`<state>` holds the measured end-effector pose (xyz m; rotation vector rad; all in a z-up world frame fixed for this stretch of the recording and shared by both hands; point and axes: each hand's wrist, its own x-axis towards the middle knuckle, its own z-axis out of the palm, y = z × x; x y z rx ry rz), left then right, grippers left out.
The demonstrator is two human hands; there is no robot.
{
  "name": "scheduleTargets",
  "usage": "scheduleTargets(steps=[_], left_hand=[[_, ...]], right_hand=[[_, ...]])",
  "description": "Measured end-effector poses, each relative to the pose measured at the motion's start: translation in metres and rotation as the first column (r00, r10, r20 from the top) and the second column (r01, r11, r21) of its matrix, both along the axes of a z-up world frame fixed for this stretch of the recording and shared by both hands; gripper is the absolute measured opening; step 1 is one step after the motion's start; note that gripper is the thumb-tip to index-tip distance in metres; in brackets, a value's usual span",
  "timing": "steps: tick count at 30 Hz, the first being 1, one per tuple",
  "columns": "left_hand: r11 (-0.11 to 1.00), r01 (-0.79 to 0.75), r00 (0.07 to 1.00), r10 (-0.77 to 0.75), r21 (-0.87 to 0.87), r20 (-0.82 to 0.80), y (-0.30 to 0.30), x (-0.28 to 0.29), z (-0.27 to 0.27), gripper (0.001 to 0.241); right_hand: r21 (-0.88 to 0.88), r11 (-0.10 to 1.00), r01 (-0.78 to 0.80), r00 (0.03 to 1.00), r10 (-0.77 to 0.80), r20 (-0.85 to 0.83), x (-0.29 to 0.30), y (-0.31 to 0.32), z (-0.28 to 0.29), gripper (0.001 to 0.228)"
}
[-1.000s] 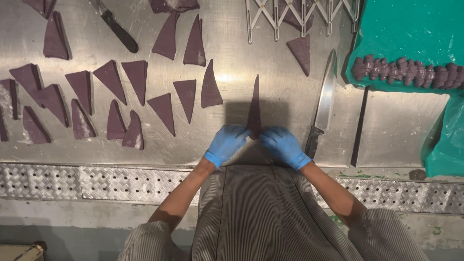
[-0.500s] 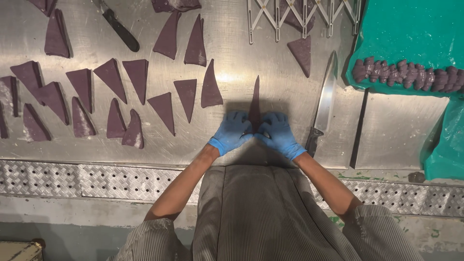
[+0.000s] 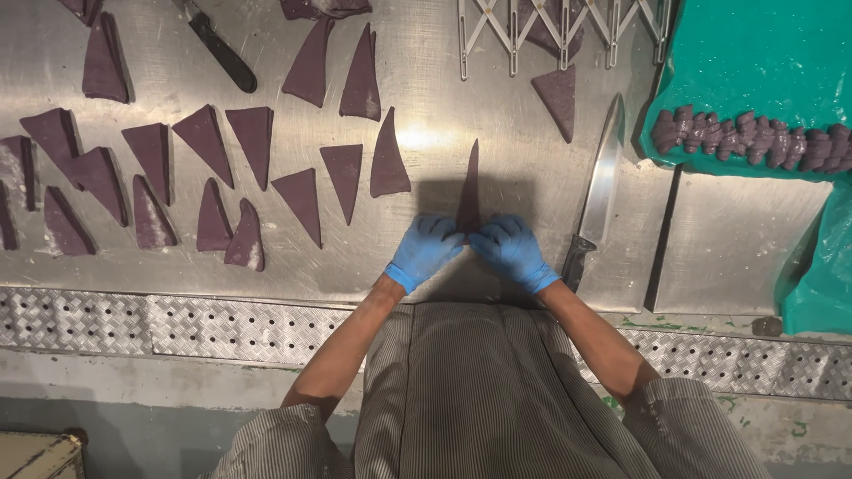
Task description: Rolling small triangular pieces of purple dough into coiled croissant-like shapes on a stainless steel workbench.
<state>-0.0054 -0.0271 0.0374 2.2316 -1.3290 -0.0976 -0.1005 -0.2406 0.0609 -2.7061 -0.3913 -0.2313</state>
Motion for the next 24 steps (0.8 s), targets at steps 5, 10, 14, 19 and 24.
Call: scheduleTargets(steps=[5, 10, 14, 19, 24], left_hand=[[0.998, 0.037, 0.990, -0.044, 0.058, 0.136, 0.000, 0.004, -0.001, 0.019], [0.998, -0.027, 0.994, 0.033, -0.055, 0.105, -0.006, 0.006, 0.003, 0.036], [1.000, -0.019, 0.993, 0.016, 0.019, 0.119, -0.006, 0.012, 0.000, 0.031], [1.000, -0.015, 0.999, 0.014, 0.020, 0.052, -0.012, 0.016, -0.003, 0.025], [0.999, -0.009, 0.997, 0.012, -0.034, 0.070, -0.017, 0.029, 0.015, 0.035]], right_hand=[[-0.041, 0.999, 0.023, 1.000, -0.022, 0.005, 0.005, -0.001, -0.002, 0.025], [-0.060, 0.997, 0.051, 0.999, -0.051, 0.004, 0.012, -0.003, -0.002, 0.024], [0.000, 0.999, 0.042, 0.999, -0.042, 0.030, 0.018, -0.003, 0.006, 0.030], [0.036, 0.999, 0.017, 0.999, -0.015, -0.042, 0.027, -0.009, 0.008, 0.023], [0.073, 0.997, 0.031, 0.999, -0.031, -0.011, 0.032, -0.013, 0.004, 0.031]])
